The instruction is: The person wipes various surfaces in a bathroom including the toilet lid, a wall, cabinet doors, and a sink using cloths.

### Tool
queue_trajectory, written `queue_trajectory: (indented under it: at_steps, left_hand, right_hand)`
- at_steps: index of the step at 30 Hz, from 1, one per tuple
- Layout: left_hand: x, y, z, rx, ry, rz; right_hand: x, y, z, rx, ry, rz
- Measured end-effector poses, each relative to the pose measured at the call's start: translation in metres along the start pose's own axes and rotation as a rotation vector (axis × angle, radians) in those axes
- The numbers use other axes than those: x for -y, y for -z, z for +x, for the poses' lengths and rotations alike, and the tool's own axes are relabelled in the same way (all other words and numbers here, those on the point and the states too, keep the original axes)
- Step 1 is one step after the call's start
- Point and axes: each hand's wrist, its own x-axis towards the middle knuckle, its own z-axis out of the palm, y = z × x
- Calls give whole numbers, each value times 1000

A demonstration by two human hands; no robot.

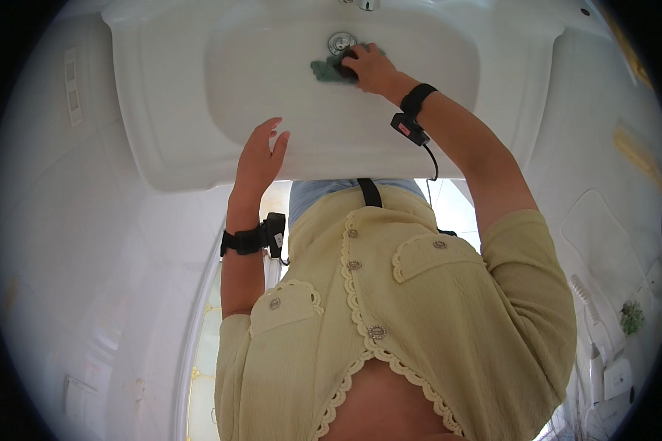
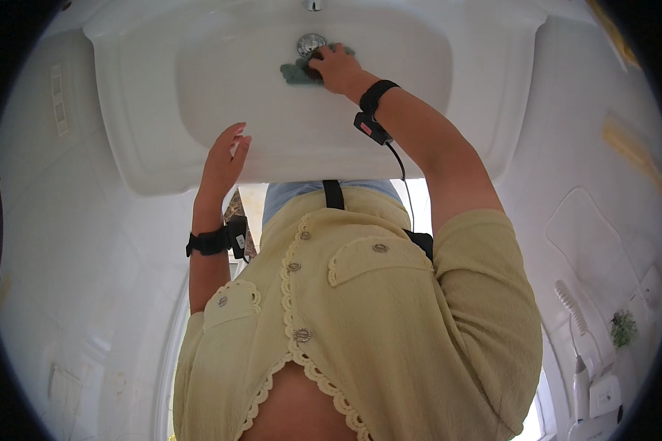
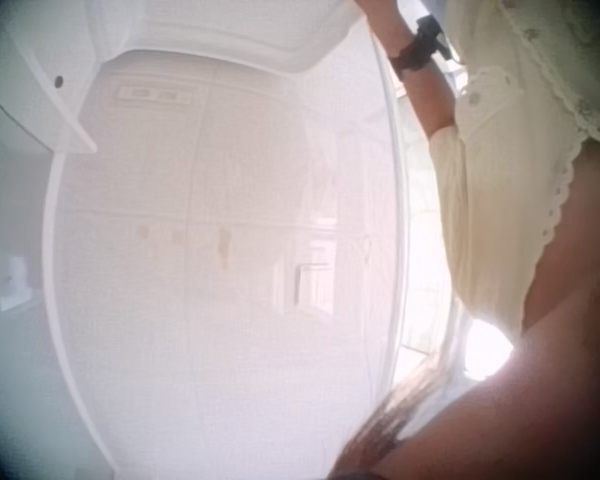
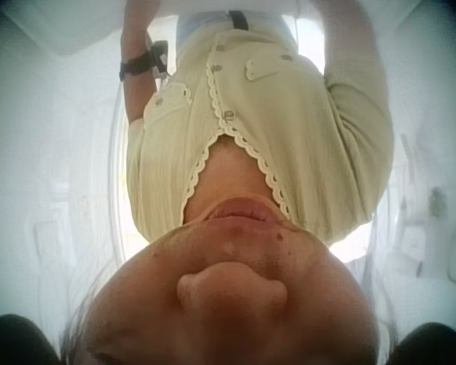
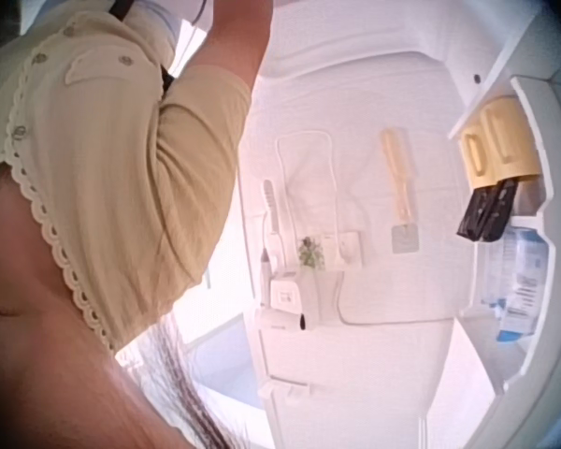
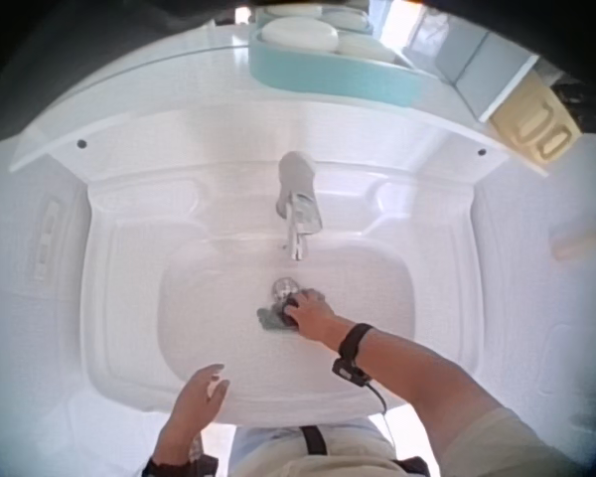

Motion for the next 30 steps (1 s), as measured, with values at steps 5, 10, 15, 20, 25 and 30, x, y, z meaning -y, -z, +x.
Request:
queue_trajectory:
  at_steps: [5, 10, 15, 20, 25, 30]
  left_hand:
    - [4, 3, -5, -10, 43, 15]
    - [6, 6, -3, -11, 28, 28]
    - [6, 4, -5, -6, 51, 2]
    - [-6, 4, -2, 21, 55, 13]
    - [-2, 3, -1, 22, 10, 15]
    - [-15, -5, 8, -23, -99, -18]
  right_hand:
    - [-13, 10, -9, 36, 164, 868]
    - [-81, -4, -6, -211, -97, 801]
    - [-42, -10, -9, -281, 40, 116]
    - [17, -7, -5, -76, -48, -88]
    - [35, 9, -13, -1, 231, 459]
    - [68, 56, -42, -4, 268, 1020]
